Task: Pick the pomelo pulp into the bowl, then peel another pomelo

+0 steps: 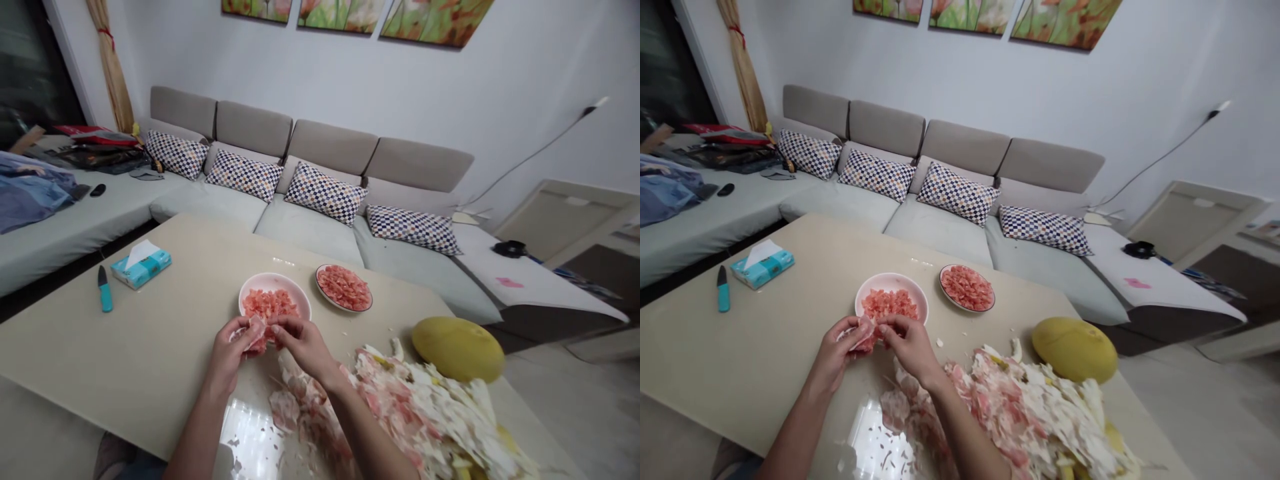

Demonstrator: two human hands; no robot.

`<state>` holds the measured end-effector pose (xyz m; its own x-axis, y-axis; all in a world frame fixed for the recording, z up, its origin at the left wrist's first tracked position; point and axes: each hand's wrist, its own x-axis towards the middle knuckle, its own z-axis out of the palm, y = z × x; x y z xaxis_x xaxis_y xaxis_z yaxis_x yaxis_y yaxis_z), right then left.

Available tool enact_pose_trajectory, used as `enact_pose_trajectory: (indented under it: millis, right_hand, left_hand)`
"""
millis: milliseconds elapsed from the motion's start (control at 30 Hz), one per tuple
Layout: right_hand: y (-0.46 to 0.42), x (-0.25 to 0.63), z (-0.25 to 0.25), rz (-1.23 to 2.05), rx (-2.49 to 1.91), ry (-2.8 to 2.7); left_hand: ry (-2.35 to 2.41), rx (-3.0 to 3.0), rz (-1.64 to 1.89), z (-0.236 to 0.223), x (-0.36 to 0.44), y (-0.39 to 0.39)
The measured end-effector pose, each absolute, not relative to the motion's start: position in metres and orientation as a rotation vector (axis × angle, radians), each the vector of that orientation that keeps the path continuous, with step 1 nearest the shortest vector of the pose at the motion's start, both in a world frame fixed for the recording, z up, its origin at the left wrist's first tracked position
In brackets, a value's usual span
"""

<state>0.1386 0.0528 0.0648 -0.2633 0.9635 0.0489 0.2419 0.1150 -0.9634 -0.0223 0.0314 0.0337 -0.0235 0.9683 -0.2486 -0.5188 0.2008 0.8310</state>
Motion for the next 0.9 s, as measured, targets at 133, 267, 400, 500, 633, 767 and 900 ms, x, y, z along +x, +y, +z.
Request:
enact_pose_trajectory:
  millis: [133, 267, 400, 500, 633, 767, 900]
  right_hand:
    - [0.055, 0.142, 0.057, 1.306, -1.16, -1.578]
    - [0.053, 0.143, 0.058, 1.181, -1.195, -1.661]
    - [0.05, 0.144, 0.073, 0.926, -1.199, -1.947]
    - [0.05, 0.146, 0.084, 0.784, -1.164, -2.135]
    - [0.053, 0.149, 0.091, 0.733, -1.155, -2.255]
    - [0.053, 0.15, 0.093, 0.758, -1.145, -2.264]
    - [0.051, 0.15, 0.094, 0.803, -1.164, -2.253]
  left_hand:
    - [0.969, 0.618, 1.284, 0.032, -0.022, 0.031]
    - [0.984, 0.665, 1.24, 0.035, -0.023, 0.031]
    - [1.01, 0.759, 1.262, 0.036, -0.025, 0.031]
    - [0.972, 0.881, 1.241, 0.034, -0.024, 0.031]
    - [0.985, 0.933, 1.221, 0.028, -0.022, 0.032]
    - [0.994, 0.97, 1.206, 0.025, -0.021, 0.034]
    - [1.013, 1.039, 1.181, 0.025, -0.021, 0.033]
